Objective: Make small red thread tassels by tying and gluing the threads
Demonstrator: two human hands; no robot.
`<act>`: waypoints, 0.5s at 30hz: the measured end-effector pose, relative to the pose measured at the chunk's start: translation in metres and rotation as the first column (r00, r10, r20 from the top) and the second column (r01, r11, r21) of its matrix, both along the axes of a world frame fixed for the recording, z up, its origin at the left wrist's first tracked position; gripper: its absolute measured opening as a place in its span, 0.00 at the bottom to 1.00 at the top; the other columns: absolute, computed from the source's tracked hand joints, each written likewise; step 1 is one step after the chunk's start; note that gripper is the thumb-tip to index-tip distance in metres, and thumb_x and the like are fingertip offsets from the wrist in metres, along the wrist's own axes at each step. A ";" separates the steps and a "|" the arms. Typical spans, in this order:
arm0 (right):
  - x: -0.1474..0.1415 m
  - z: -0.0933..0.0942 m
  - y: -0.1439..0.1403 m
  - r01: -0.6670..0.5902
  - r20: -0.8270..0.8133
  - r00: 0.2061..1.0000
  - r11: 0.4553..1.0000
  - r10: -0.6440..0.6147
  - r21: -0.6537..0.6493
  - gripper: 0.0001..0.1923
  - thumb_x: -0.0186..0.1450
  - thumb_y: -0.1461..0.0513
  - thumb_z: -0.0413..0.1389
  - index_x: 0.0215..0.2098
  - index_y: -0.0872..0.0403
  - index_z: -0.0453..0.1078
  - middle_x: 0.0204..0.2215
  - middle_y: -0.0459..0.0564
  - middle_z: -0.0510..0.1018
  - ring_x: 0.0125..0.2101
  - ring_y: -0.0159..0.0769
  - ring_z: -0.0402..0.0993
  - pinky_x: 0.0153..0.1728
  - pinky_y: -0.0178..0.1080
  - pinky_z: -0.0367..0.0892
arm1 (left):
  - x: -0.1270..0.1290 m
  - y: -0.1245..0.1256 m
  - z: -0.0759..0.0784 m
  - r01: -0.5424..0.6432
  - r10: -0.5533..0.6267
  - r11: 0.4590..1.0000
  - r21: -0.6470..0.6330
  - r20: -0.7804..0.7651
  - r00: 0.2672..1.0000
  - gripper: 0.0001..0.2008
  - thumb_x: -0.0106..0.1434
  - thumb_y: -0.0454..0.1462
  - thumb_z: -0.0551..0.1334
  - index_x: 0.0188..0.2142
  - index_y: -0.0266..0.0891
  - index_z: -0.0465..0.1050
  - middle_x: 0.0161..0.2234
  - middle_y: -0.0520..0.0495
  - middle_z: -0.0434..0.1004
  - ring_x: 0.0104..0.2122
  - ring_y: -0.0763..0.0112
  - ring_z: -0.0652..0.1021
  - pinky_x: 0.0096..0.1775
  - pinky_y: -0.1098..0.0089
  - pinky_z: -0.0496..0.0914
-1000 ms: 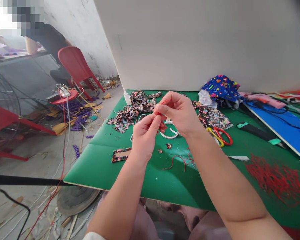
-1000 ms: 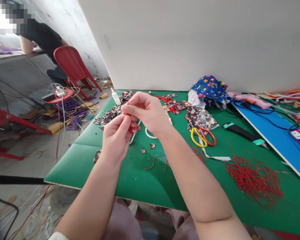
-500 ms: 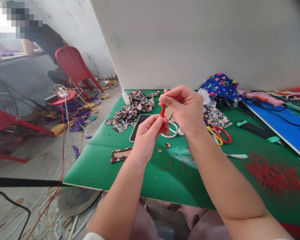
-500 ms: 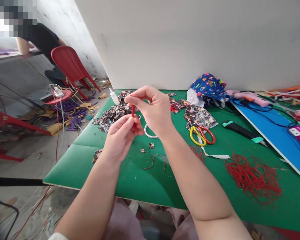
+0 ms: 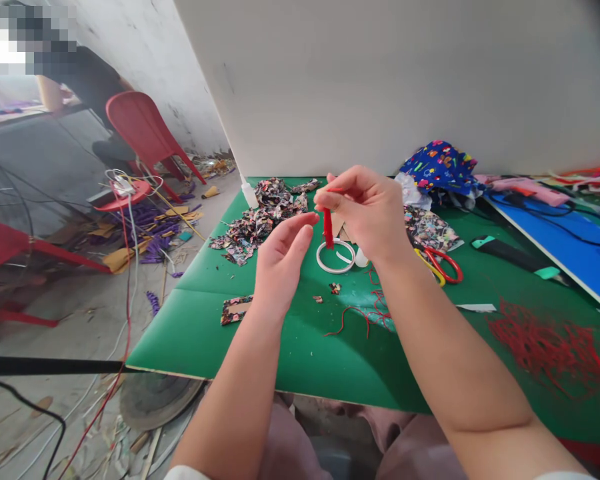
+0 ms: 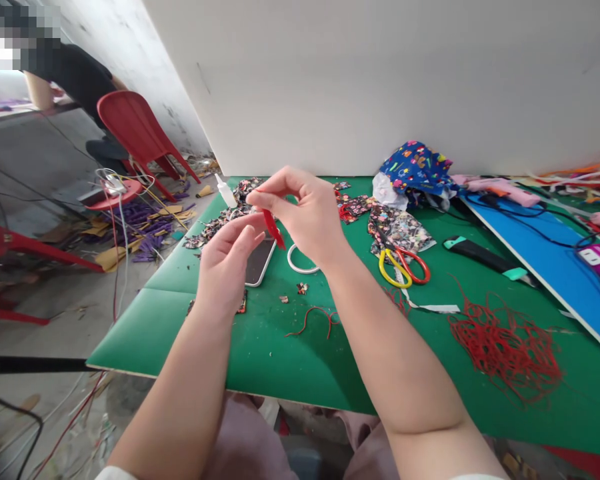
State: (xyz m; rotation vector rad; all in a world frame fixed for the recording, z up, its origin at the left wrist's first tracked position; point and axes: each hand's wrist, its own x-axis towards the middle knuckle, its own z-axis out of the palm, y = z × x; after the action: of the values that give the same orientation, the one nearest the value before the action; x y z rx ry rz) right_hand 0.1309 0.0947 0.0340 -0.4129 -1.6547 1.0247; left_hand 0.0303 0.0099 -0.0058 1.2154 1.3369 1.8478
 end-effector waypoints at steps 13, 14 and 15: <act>-0.005 -0.003 -0.002 -0.098 0.036 0.995 0.995 0.098 -0.015 0.07 0.55 0.59 0.60 0.24 0.53 0.70 0.22 0.41 0.72 0.25 0.25 0.66 0.33 0.36 0.69 | 0.007 -0.005 0.004 0.053 -0.050 0.998 -0.020 0.129 0.990 0.25 0.53 0.36 0.66 0.51 0.45 0.65 0.31 0.50 0.80 0.27 0.71 0.80 0.27 0.74 0.75; -0.004 -0.003 -0.001 -0.093 0.024 0.995 0.996 0.094 -0.008 0.07 0.55 0.59 0.60 0.24 0.53 0.70 0.23 0.41 0.72 0.25 0.25 0.67 0.33 0.36 0.69 | 0.007 -0.005 0.003 0.071 -0.066 0.997 -0.028 0.137 0.988 0.25 0.53 0.35 0.66 0.51 0.44 0.65 0.31 0.49 0.80 0.27 0.71 0.80 0.27 0.74 0.75; -0.003 -0.003 0.000 -0.087 0.016 0.996 0.996 0.087 -0.003 0.07 0.55 0.59 0.60 0.24 0.53 0.69 0.23 0.41 0.72 0.25 0.25 0.67 0.33 0.36 0.68 | 0.007 -0.004 0.003 0.087 -0.081 0.996 -0.035 0.144 0.986 0.26 0.53 0.35 0.66 0.52 0.44 0.65 0.31 0.49 0.80 0.27 0.70 0.80 0.27 0.74 0.75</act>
State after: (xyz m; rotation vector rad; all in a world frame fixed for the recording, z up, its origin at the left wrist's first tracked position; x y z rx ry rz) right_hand 0.1275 0.0949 0.0310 -0.3544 -1.6982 1.0902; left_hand 0.0369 0.0055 -0.0029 1.0802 1.2212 1.8029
